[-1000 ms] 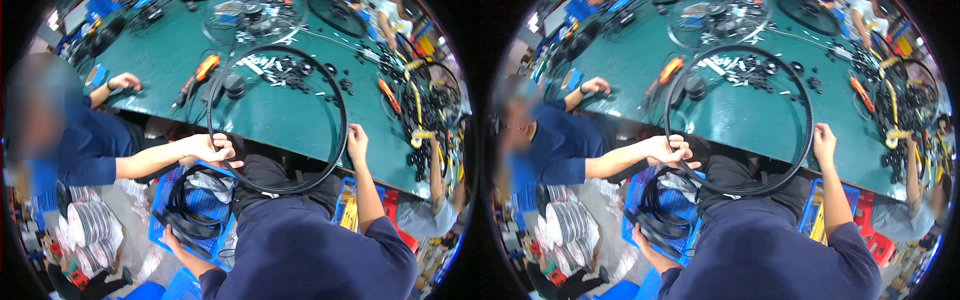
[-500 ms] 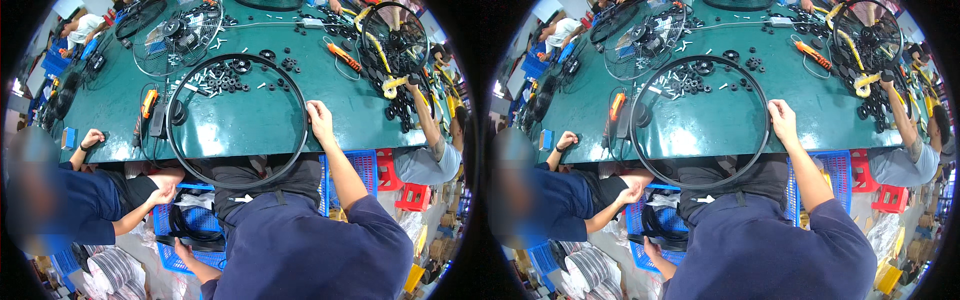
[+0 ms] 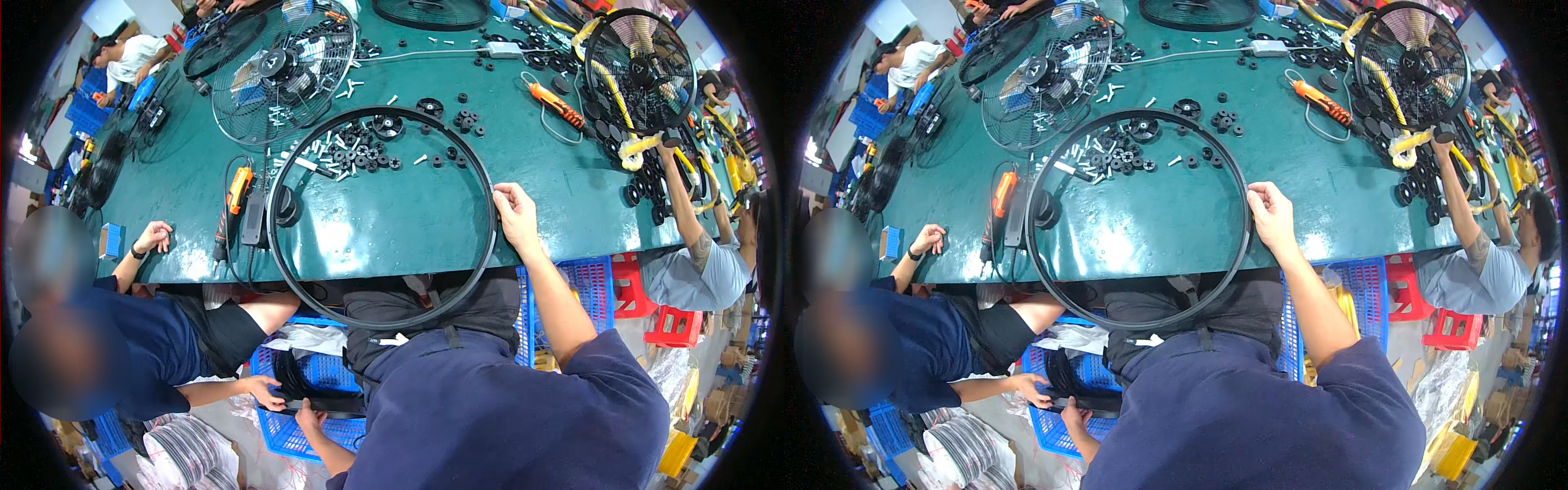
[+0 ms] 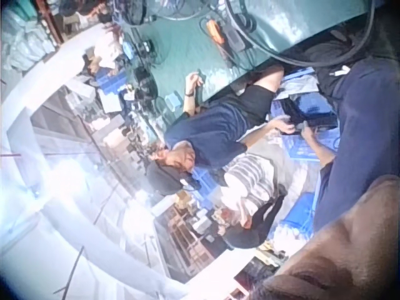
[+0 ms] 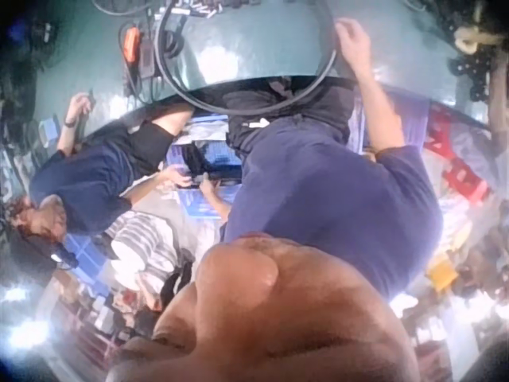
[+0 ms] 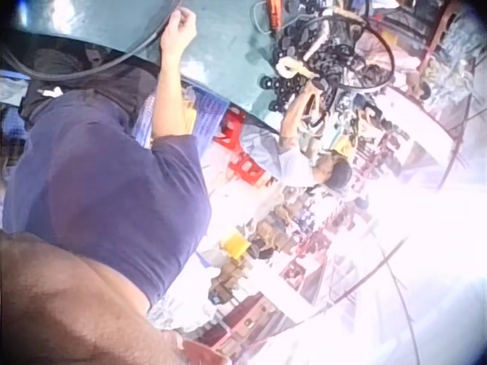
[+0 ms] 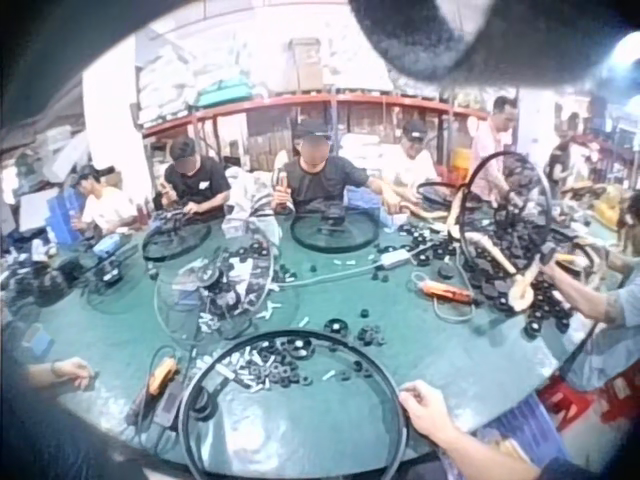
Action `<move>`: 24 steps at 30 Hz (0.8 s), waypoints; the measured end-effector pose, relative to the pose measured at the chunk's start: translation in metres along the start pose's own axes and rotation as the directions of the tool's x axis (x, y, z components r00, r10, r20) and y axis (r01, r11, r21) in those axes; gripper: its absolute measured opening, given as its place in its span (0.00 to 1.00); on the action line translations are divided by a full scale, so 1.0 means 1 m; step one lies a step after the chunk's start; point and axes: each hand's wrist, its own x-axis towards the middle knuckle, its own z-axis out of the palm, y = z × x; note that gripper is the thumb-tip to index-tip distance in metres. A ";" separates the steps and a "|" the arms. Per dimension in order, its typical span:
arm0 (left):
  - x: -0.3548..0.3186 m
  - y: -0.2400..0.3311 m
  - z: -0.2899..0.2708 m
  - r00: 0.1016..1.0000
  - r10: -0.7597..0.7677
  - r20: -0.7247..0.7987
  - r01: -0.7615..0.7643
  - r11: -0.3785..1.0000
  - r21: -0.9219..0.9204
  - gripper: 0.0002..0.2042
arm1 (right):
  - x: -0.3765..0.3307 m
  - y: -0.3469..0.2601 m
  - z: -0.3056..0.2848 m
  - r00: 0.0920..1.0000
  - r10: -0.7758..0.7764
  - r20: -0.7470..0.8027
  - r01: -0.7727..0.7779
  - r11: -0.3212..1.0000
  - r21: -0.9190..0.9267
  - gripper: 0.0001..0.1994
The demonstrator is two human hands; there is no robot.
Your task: Assemble fan components including the frame and guard using tools.
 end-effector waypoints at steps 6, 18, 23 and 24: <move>-0.001 -0.010 -0.004 0.999 -0.046 -0.023 0.046 0.999 0.010 0.17 | 0.002 0.000 0.004 1.000 -0.010 0.001 0.010 1.000 0.012 0.07; -0.076 0.090 -0.076 0.985 0.076 -0.154 -0.001 0.899 0.437 0.22 | 0.001 0.004 0.000 1.000 0.014 0.004 -0.014 0.998 0.061 0.07; -0.125 0.196 -0.054 0.804 0.591 0.055 -0.530 0.673 0.516 0.20 | 0.004 0.003 0.001 1.000 0.022 0.005 -0.023 0.998 0.063 0.06; -0.131 0.217 -0.036 0.649 0.754 0.097 -0.685 0.525 0.504 0.18 | 0.004 0.003 0.004 1.000 -0.011 -0.010 0.012 0.999 0.036 0.09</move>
